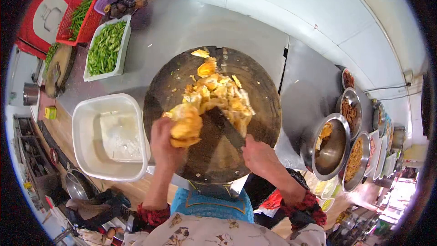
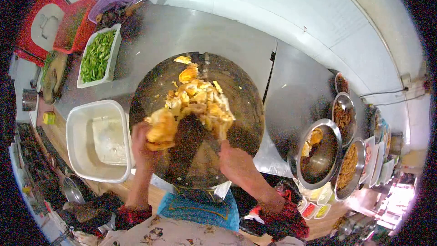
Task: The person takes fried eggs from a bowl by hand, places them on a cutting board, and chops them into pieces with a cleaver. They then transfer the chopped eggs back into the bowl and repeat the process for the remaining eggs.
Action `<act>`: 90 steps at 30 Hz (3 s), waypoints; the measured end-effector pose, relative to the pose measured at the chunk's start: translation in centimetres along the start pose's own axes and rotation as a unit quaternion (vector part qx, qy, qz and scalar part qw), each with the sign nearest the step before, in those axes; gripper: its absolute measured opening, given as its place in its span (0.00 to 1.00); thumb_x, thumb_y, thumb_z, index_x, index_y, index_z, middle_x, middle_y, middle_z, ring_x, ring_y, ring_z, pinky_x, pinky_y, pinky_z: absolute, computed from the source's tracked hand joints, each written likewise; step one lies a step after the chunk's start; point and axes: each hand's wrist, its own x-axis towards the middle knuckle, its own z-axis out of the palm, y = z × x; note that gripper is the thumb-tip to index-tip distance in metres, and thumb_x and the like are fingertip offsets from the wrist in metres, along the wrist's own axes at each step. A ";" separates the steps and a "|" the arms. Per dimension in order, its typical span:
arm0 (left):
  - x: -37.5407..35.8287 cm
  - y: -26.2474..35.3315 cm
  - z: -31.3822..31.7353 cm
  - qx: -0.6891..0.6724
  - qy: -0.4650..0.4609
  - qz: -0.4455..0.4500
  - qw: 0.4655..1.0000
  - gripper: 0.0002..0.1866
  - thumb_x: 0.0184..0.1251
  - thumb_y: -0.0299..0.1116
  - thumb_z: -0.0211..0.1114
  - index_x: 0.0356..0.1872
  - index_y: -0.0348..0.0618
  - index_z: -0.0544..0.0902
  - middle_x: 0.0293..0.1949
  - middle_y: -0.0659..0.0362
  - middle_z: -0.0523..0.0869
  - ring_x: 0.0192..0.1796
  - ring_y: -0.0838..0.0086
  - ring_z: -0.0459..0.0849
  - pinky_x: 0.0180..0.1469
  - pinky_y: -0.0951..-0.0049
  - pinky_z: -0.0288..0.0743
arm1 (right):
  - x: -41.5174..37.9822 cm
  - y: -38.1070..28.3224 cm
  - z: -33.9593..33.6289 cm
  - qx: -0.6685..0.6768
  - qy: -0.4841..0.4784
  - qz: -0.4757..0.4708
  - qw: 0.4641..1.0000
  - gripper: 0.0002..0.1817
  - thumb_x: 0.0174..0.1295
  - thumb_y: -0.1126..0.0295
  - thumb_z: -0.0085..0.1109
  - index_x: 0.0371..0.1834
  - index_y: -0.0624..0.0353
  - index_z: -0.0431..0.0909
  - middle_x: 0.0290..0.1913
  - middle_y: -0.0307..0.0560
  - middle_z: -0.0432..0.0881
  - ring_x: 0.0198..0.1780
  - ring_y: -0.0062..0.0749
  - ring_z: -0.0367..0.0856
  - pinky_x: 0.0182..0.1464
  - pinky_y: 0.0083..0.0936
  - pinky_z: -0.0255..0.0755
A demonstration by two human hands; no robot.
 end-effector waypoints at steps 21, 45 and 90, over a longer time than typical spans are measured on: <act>0.2 -2.0 2.3 0.038 -0.095 0.093 0.990 0.13 0.44 0.36 0.68 0.33 0.45 0.81 0.40 0.58 0.80 0.52 0.60 0.76 0.55 0.58 0.64 | 4.3 -8.3 4.9 -0.023 0.060 0.024 0.998 0.06 0.63 0.74 0.43 0.37 0.68 0.65 0.29 0.61 0.78 0.29 0.58 0.81 0.27 0.47 0.73; -1.4 -3.1 -1.1 -0.120 -0.052 0.050 0.990 0.15 0.46 0.36 0.63 0.38 0.44 0.79 0.44 0.52 0.79 0.51 0.53 0.76 0.52 0.53 0.65 | 1.5 -12.1 0.3 -0.031 0.095 0.003 0.995 0.15 0.68 0.66 0.46 0.45 0.70 0.63 0.21 0.62 0.79 0.23 0.56 0.81 0.22 0.45 0.74; -7.8 -1.6 0.2 -0.010 0.055 -0.038 0.998 0.17 0.40 0.20 0.65 0.36 0.40 0.78 0.44 0.50 0.77 0.50 0.51 0.76 0.51 0.55 0.71 | 7.9 -7.6 -0.9 -0.200 -0.045 -0.263 0.943 0.17 0.68 0.58 0.51 0.39 0.63 0.64 0.20 0.58 0.78 0.24 0.59 0.78 0.23 0.48 0.70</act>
